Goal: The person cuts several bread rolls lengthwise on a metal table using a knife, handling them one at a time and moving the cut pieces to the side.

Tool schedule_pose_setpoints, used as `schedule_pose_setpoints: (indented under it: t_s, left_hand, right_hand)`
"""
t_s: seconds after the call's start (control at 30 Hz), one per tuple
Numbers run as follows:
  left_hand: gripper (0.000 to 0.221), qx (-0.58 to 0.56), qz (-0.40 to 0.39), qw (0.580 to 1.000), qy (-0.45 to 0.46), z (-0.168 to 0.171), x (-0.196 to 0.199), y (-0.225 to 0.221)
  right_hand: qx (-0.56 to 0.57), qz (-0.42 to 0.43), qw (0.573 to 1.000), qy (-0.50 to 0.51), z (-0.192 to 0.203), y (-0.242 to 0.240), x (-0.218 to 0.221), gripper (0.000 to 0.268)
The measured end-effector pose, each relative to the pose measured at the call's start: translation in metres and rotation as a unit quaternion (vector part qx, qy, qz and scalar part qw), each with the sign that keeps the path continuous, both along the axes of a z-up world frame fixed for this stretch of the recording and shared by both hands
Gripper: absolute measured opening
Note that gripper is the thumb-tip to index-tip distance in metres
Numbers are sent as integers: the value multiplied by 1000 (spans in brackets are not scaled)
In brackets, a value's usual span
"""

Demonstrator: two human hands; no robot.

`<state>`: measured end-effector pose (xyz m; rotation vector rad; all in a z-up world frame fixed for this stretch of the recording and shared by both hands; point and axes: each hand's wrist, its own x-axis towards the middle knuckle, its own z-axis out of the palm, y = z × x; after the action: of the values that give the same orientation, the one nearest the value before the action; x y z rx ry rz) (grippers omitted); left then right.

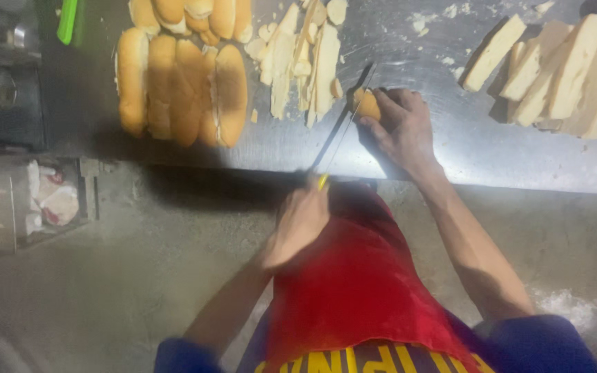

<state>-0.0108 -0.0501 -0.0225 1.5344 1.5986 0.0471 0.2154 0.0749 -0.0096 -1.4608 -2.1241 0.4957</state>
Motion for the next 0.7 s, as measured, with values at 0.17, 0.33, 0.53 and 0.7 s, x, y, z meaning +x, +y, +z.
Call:
schedule_pose_setpoints:
  t_s: [0.17,0.33,0.53,0.7]
  left_hand:
    - [25,184,4,983,-19,-45,21,16]
    - [23,227,-119,966,36,-59,-38,-80]
    - [29,79,61,995,-21,-10,-34,-1]
    - [31,89,96,989,-67,41,-26,29]
  right_hand:
    - [7,-18,1000,20,-1,1,-3,52]
    - [-21,-78,997,19,-11,6,-2,51]
    - [-162,-127,969,137,9,8,29,55]
    - [-160,-94,979,82,-10,-9,9,69]
